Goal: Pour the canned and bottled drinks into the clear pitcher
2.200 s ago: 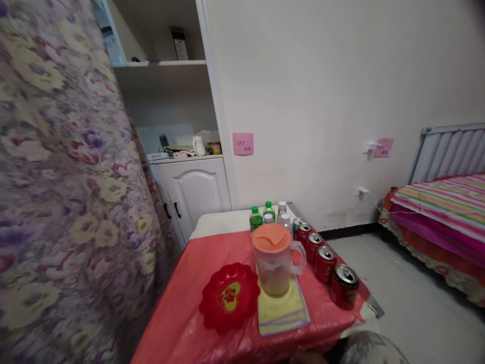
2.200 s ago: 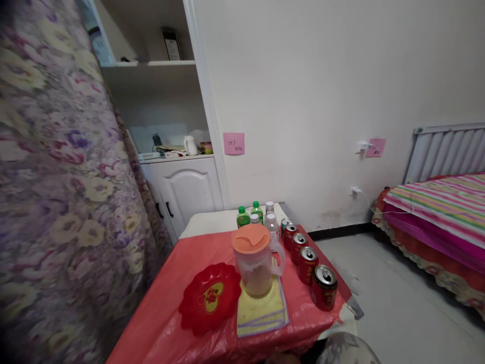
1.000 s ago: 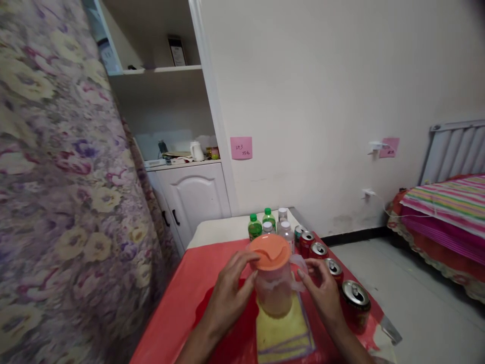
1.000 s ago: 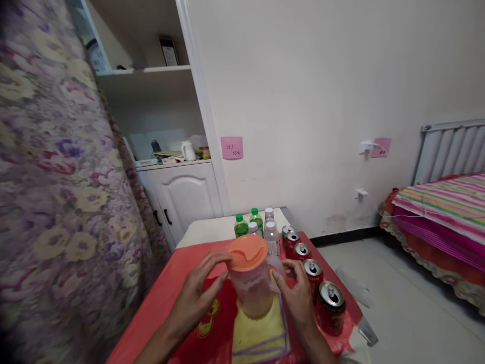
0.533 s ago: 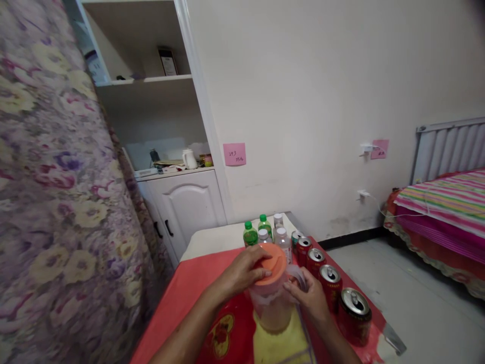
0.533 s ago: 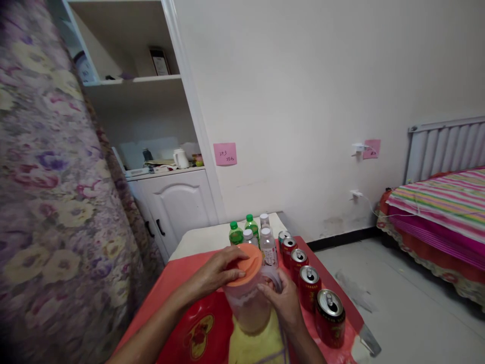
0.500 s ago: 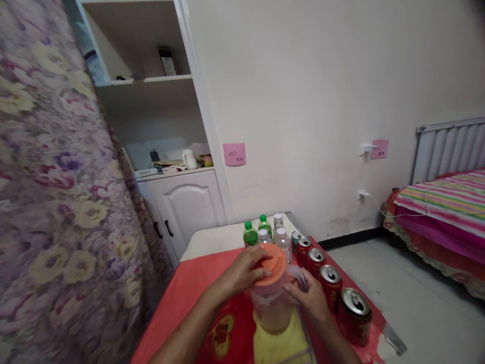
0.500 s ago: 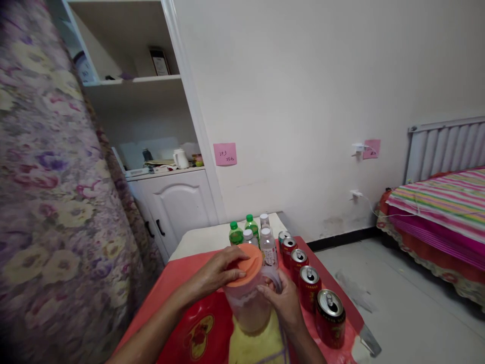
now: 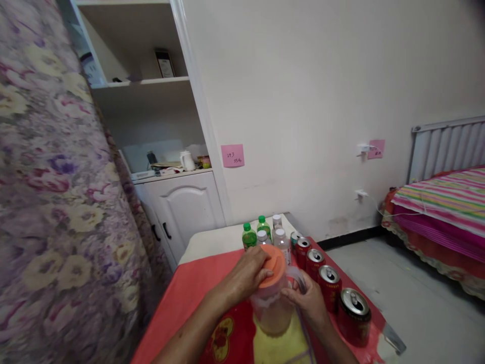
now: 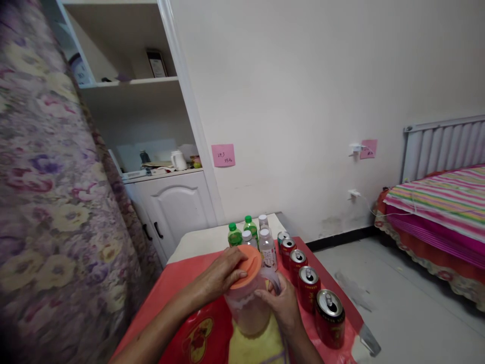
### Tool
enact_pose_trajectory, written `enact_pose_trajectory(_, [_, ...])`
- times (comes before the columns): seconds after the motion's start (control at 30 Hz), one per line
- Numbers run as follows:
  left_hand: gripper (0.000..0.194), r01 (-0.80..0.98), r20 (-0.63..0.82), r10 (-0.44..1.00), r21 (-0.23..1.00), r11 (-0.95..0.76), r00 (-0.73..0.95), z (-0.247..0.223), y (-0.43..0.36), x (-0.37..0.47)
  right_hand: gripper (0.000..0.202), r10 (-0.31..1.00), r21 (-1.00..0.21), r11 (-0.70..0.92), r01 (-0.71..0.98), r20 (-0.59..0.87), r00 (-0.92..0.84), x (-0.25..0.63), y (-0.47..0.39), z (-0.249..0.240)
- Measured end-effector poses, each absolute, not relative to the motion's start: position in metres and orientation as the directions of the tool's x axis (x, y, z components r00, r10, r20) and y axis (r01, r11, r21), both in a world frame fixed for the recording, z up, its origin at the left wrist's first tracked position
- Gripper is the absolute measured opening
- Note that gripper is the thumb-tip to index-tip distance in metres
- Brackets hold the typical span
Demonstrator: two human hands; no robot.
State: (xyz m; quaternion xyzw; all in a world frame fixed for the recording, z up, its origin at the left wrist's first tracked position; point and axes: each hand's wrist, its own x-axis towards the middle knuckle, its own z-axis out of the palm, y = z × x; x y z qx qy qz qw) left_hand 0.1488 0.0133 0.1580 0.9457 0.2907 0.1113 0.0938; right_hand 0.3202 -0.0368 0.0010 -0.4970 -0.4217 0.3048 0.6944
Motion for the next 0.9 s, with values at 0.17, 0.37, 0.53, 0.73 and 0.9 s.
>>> enact_pose_trajectory(0.17, [0.02, 0.52, 0.126, 0.549, 0.202, -0.83, 0.826, 0.165, 0.019, 0.148, 0.033, 0.85, -0.948, 0.318, -0.026, 0.273, 0.45, 0.32, -0.041, 0.004])
enact_pose_trajectory(0.37, [0.013, 0.513, 0.098, 0.524, 0.118, -0.85, 0.846, 0.174, 0.033, 0.138, 0.031, 0.85, -0.948, 0.315, -0.053, 0.257, 0.46, 0.318, -0.042, 0.004])
enact_pose_trajectory(0.53, [0.01, 0.492, 0.07, 0.491, 0.001, -0.871, 0.868, 0.171, 0.041, 0.142, 0.029, 0.849, -0.945, 0.32, -0.072, 0.252, 0.465, 0.316, -0.044, 0.007])
enact_pose_trajectory(0.73, [0.015, 0.448, 0.034, 0.447, -0.094, -0.889, 0.894, 0.178, 0.041, 0.142, 0.031, 0.837, -0.944, 0.326, -0.053, 0.262, 0.481, 0.317, -0.042, 0.005])
enact_pose_trajectory(0.9, [0.013, 0.441, 0.016, 0.443, -0.131, -0.888, 0.896, 0.179, 0.042, 0.14, 0.031, 0.832, -0.941, 0.335, -0.052, 0.27, 0.485, 0.317, -0.042, 0.002])
